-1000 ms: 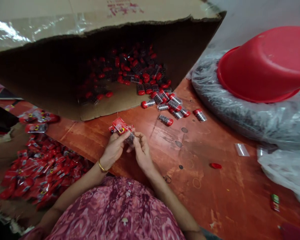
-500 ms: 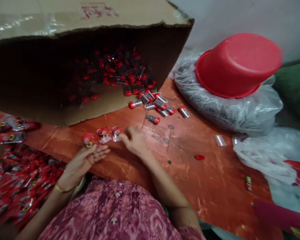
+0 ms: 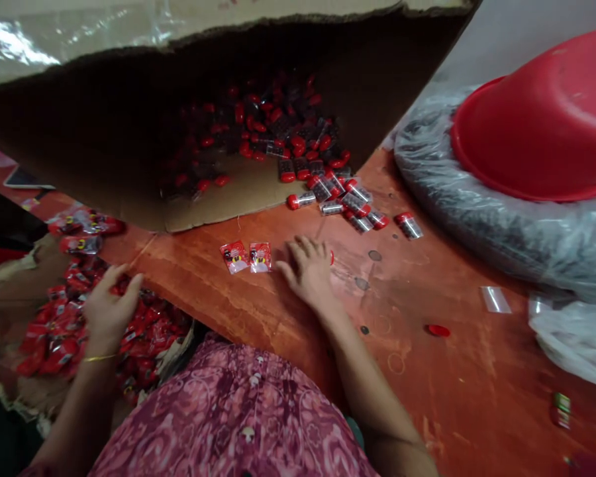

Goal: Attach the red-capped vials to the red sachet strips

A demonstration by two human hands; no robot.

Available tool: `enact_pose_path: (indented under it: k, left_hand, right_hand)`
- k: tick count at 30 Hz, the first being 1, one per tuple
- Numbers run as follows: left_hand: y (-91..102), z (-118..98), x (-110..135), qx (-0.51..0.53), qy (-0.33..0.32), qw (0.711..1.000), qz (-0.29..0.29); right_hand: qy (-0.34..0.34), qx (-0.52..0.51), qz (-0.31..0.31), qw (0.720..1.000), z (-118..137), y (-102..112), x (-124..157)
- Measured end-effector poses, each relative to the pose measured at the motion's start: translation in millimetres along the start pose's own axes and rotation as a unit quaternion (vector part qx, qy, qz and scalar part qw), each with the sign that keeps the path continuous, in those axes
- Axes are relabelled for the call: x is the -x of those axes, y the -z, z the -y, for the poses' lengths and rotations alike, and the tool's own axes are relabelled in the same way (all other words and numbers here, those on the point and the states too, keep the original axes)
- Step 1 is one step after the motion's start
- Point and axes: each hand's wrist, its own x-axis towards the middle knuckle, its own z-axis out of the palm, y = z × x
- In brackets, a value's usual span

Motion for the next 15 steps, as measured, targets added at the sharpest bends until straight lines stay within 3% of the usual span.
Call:
enact_pose_path:
  k: [3,6,11,15]
  left_hand:
    - [-35.4,-49,0,0.095,-0.072,0.992,0.041]
    - [-54.1,-90,5,0.204,-0.097,0.967,0.121]
    - [-67.8,-123,14,0.293,-0.007,0.929,0.226]
    - [-82.1,-138,15,0.399,0.062,0.856,0.324]
  right_hand:
    - [0.028,-0.022,0.013,0.999,23,-16,-9]
    - [0.022,-0.057,0.002,0.998,26,-31,-13]
    - [0.018,-0.088,-0.041,0.995,23,-26,-7]
    - [0.022,-0.093,-0.082,0.992,33,-9,-2]
